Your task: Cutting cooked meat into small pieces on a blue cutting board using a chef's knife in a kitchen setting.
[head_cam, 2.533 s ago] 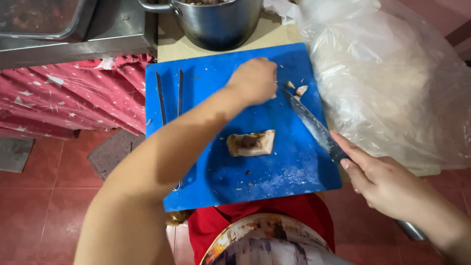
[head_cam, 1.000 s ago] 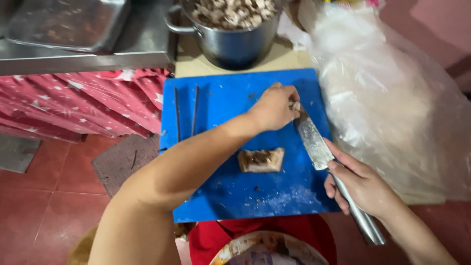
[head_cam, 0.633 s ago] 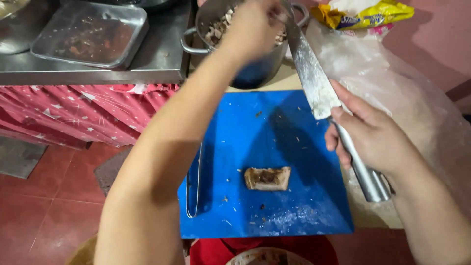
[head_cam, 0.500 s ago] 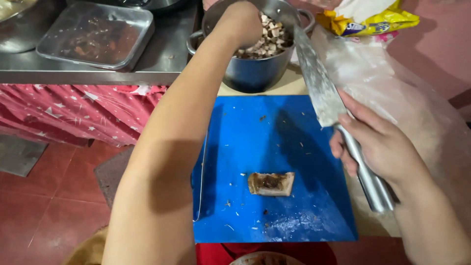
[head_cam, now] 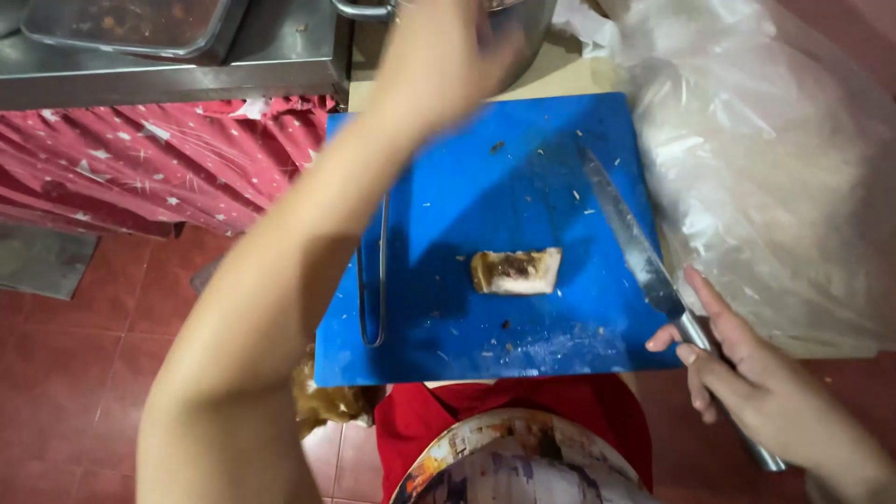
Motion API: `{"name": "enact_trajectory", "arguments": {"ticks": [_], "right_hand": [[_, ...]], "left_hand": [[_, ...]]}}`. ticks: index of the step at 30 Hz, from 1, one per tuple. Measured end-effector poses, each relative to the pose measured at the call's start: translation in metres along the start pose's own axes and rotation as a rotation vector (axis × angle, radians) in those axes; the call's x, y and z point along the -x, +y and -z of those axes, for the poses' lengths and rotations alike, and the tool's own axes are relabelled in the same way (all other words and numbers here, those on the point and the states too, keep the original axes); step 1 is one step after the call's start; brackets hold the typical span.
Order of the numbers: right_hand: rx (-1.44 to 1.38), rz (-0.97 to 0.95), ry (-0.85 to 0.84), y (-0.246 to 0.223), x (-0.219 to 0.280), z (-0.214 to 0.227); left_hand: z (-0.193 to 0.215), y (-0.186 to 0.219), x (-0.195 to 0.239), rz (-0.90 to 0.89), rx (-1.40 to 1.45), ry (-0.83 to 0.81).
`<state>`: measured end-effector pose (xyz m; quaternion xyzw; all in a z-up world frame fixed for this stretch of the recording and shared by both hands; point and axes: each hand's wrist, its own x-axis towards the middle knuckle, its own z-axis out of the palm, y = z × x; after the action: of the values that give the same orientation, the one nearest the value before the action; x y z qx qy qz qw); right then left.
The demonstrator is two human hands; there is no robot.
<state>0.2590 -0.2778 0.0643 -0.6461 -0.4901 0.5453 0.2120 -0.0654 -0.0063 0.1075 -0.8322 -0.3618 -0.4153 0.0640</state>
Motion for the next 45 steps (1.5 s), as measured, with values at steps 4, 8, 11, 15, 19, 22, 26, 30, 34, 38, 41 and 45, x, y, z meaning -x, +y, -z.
{"name": "enact_trajectory", "arguments": {"ticks": [4, 8, 11, 15, 19, 22, 26, 30, 34, 38, 41, 45], "right_hand": [[0.272, -0.256, 0.078, -0.013, 0.031, -0.016], [0.341, -0.206, 0.140, -0.005, 0.048, -0.027], [0.161, -0.110, 0.145, 0.008, 0.058, -0.038], [0.024, 0.007, 0.121, 0.041, 0.065, -0.044], [-0.114, 0.159, 0.100, 0.065, 0.063, -0.046], [-0.118, 0.208, 0.098, 0.069, 0.063, -0.044], [-0.093, 0.205, 0.084, 0.077, 0.062, -0.039], [-0.065, 0.232, 0.121, 0.087, 0.055, -0.036], [0.135, 0.114, 0.128, 0.063, 0.054, -0.033], [0.311, 0.087, 0.120, 0.053, 0.043, -0.031], [0.283, 0.081, 0.142, 0.039, 0.046, -0.037], [0.141, 0.127, 0.137, 0.043, 0.051, -0.043]], "left_hand": [[0.032, 0.088, 0.060, 0.184, 0.258, -0.418], [0.009, 0.102, 0.105, 0.277, 0.379, -0.538], [0.014, 0.120, 0.109, 0.490, 0.477, -0.598], [0.026, 0.131, 0.116, 0.464, 0.414, -0.587], [0.032, 0.136, 0.129, 0.524, 0.422, -0.600], [0.035, 0.140, 0.136, 0.408, 0.238, -0.693], [0.030, 0.135, 0.132, 0.279, 0.129, -0.772], [0.013, 0.134, 0.130, 0.153, 0.269, -0.711], [0.019, 0.150, 0.141, 0.337, 0.249, -0.475], [0.022, 0.169, 0.140, 0.507, 0.221, -0.526], [0.017, 0.167, 0.134, 0.541, 0.249, -0.574], [0.022, 0.166, 0.136, 0.453, 0.318, -0.609]]}}
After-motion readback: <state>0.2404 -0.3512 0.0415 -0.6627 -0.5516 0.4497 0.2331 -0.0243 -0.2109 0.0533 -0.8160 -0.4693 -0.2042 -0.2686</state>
